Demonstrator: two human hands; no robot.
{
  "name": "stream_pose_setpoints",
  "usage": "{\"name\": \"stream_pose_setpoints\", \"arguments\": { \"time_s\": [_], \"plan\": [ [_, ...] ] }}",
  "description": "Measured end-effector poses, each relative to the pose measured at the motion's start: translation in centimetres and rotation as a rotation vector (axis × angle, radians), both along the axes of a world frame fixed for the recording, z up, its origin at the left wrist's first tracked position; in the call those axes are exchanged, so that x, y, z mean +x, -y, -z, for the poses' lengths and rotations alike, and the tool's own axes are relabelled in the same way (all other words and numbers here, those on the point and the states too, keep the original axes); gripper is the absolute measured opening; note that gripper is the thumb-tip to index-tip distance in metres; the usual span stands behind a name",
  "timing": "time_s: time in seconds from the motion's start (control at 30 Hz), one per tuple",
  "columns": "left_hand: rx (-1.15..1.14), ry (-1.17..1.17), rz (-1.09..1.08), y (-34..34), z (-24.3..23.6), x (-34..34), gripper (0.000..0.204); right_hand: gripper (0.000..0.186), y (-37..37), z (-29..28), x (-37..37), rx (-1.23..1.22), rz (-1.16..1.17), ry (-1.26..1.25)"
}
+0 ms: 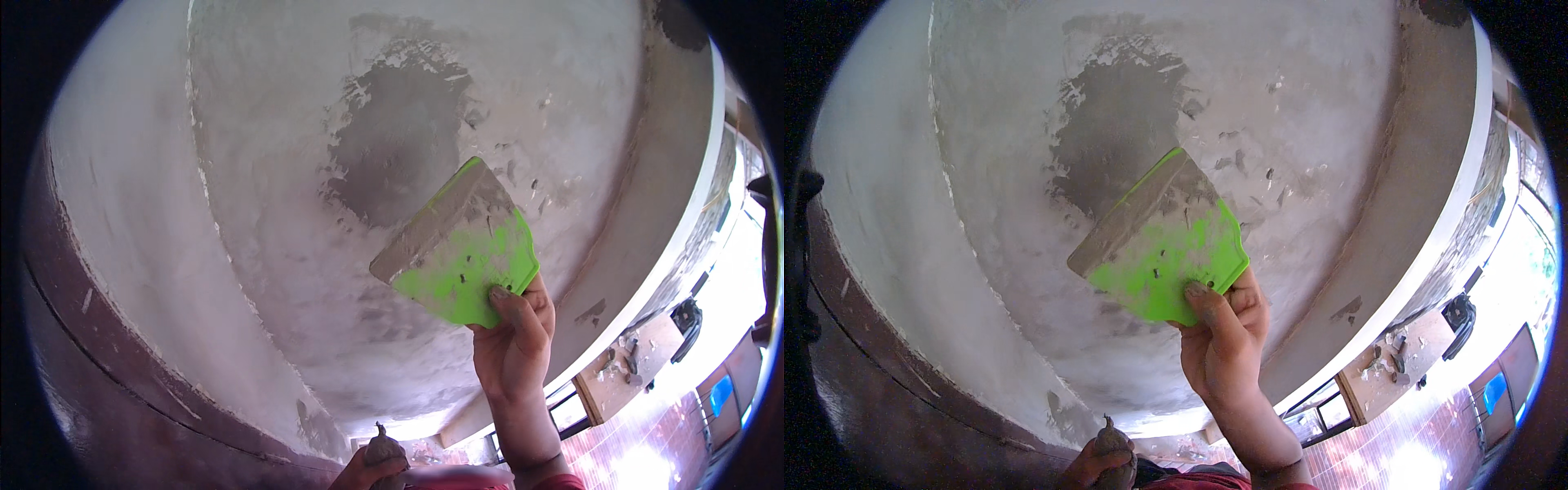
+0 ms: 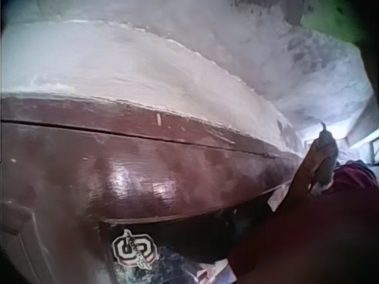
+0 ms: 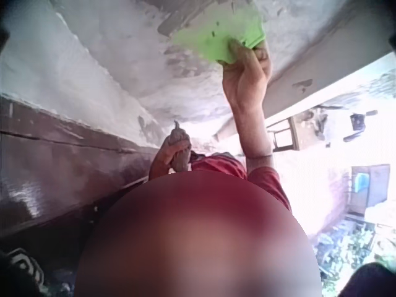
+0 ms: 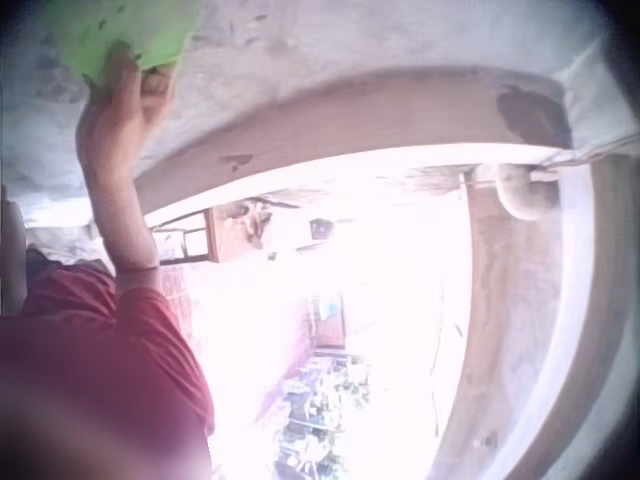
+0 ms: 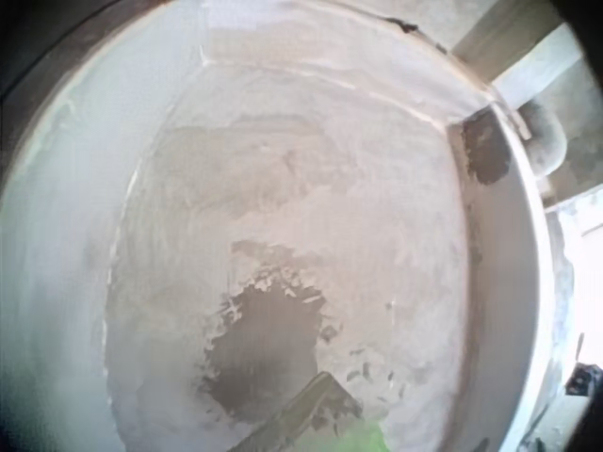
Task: The person applies a gray paste from a flexible pouch onto a ceiling and smooths it with a green plastic scraper. The person repeatedly squeezes the pouch, spreads the paste, and occasionally uses a finger to press the material into the ceiling surface.
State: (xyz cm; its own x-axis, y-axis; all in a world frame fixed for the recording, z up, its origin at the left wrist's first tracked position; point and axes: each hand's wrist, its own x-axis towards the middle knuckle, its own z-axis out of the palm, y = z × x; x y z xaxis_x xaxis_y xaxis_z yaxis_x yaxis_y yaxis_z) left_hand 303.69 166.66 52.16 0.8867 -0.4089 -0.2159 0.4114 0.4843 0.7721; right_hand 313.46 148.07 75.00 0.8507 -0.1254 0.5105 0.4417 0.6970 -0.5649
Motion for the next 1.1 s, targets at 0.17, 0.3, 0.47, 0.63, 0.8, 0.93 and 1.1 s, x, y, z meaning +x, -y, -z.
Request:
{"name": "stream_pose_setpoints", "arguments": {
  "time_s": [0.17, 0.3, 0.47, 0.63, 0.8, 0.93, 1.1],
  "plan": [
    [0.048, -0.078, 0.113, -1.4, -0.5, 0.4, 0.031, 0.039, 0.3, -0.7, 1.4, -0.075, 0.040, 0.009],
    [0.038, -0.058, 0.086, -1.9, -1.9, 0.1, 0.029, 0.038, -0.4, -1.9, 3.9, -0.436, 0.574, 0.314],
    [-0.077, -0.117, 0.038, -1.6, -2.5, 0.2, 0.029, 0.045, -1.2, -4.8, 9.0, -1.244, 1.416, 0.976],
    [-0.042, -0.122, 0.026, -1.8, -3.2, 0.0, 0.030, 0.045, -1.7, -1.8, 11.7, -1.609, 1.493, 1.163],
    [0.115, -0.146, 0.016, -2.0, -3.9, 0.1, 0.030, 0.045, -0.3, 2.3, 11.9, -1.809, 1.384, 1.264],
    [0.095, -0.042, -0.025, -1.8, -2.5, 0.2, 0.028, 0.043, 0.7, 2.4, 9.8, -1.842, 1.231, 1.245],
    [0.007, 0.058, -0.046, -1.3, -0.2, 0.5, 0.022, 0.041, 1.6, -1.4, 5.7, -1.722, 1.248, 1.260]
  ]
}}
